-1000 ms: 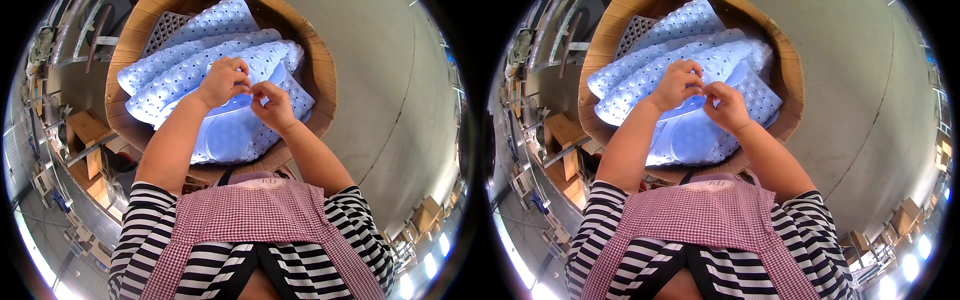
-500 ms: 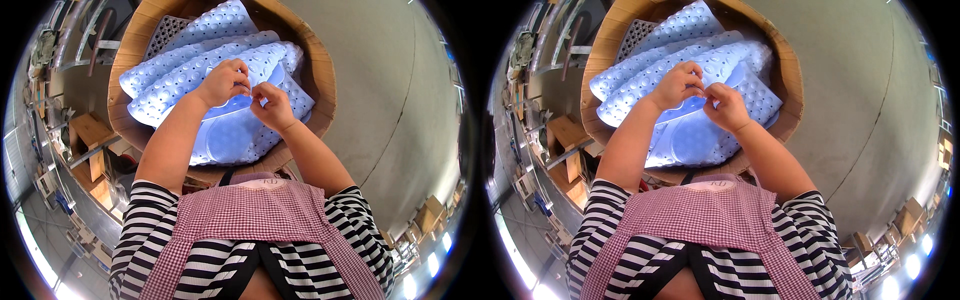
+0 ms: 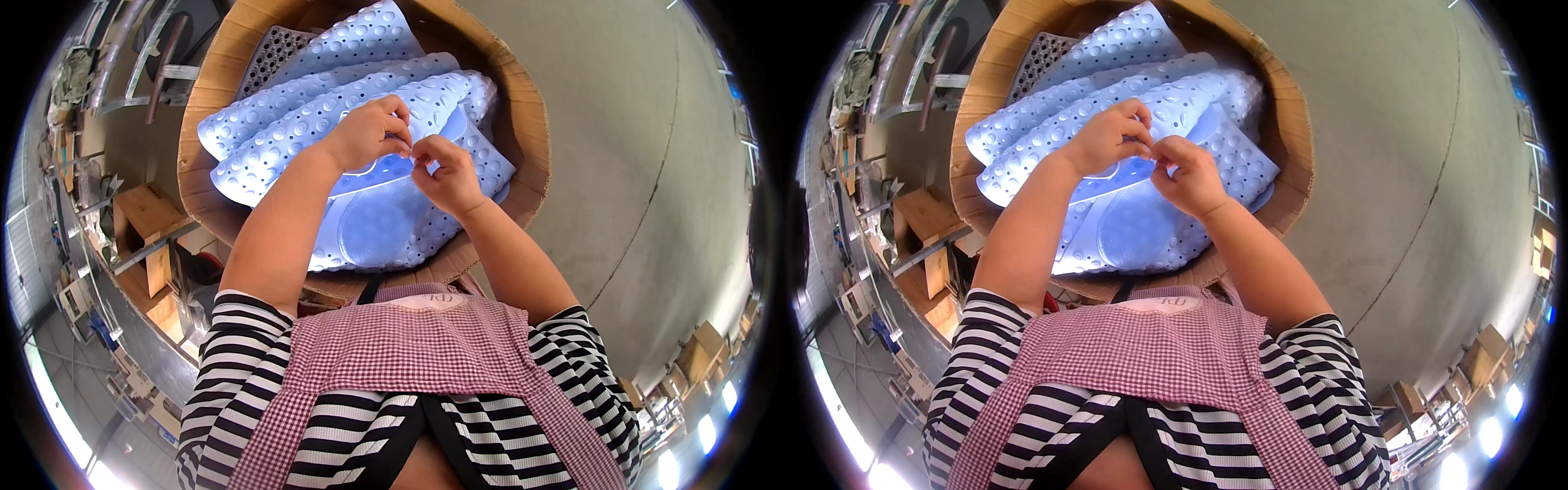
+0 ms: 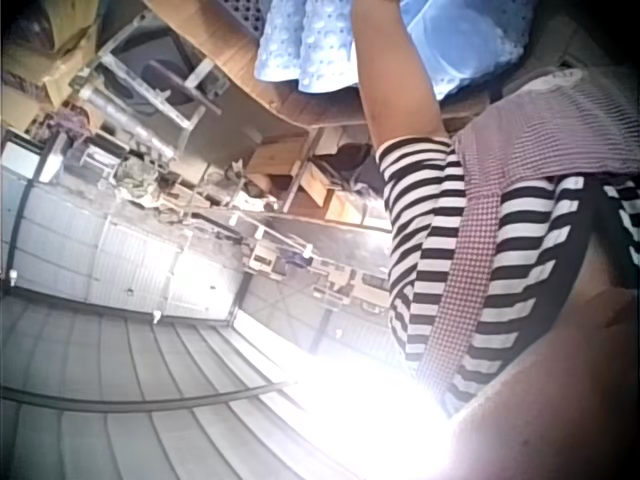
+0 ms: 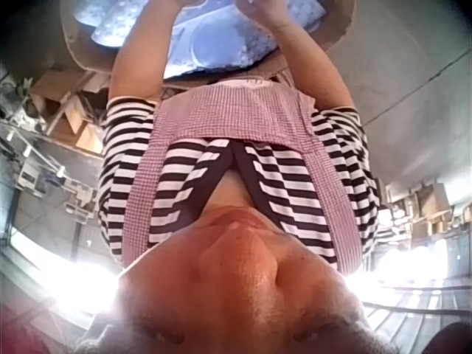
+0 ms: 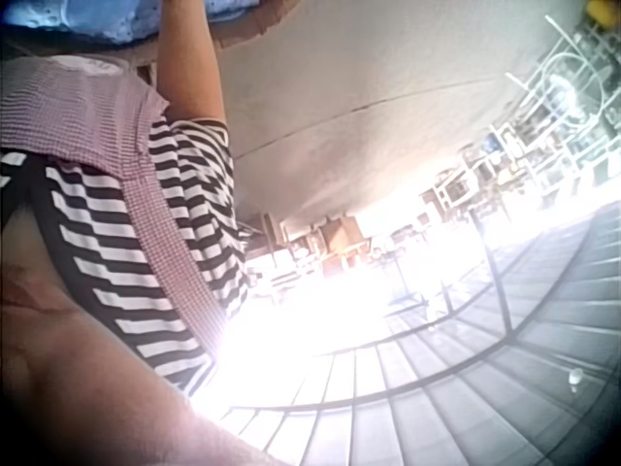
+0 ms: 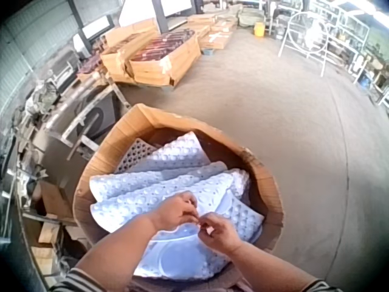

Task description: The person picks up blue textured mats one at a time from a large bin, lays them out on a table, rolls each mat tightly, and then wraps a piece of white tape around the rolled mat.

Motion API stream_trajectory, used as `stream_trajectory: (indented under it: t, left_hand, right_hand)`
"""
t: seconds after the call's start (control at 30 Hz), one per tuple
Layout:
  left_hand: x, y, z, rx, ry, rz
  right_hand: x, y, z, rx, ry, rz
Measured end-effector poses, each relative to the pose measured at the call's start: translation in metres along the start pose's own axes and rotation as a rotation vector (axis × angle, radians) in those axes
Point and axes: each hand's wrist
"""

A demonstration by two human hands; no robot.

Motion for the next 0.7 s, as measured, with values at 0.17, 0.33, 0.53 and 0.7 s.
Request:
stream_trajectory:
  t: [0.17, 0.33, 0.53, 0.7]
  left_hand:
    - [0.007, 0.003, 0.002, -0.062, 0.044, 0.031]
    - [0.004, 0.006, 0.011, -0.083, -0.097, 0.187]
    - [0.006, 0.003, 0.004, -0.176, 0.044, -0.012]
    - [0.011, 0.010, 0.002, -0.148, 0.000, 0.014]
  right_hand:
    - [-0.001, 0.008, 0.005, -0.059, 0.062, -0.015]
    - [0.001, 0.017, 0.009, -0.170, 0.011, -0.035]
    - [0.006, 0.019, 0.004, -0.186, -0.079, 0.108]
    - [0.002, 0.018, 0.002, -0.200, -0.171, 0.198]
Point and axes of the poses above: each hand's wrist, its own z-axis away from the middle knuckle, its own y-axis out of the palm, x = y × z, and after that the axes turned 10 degrees about -z, right-handed
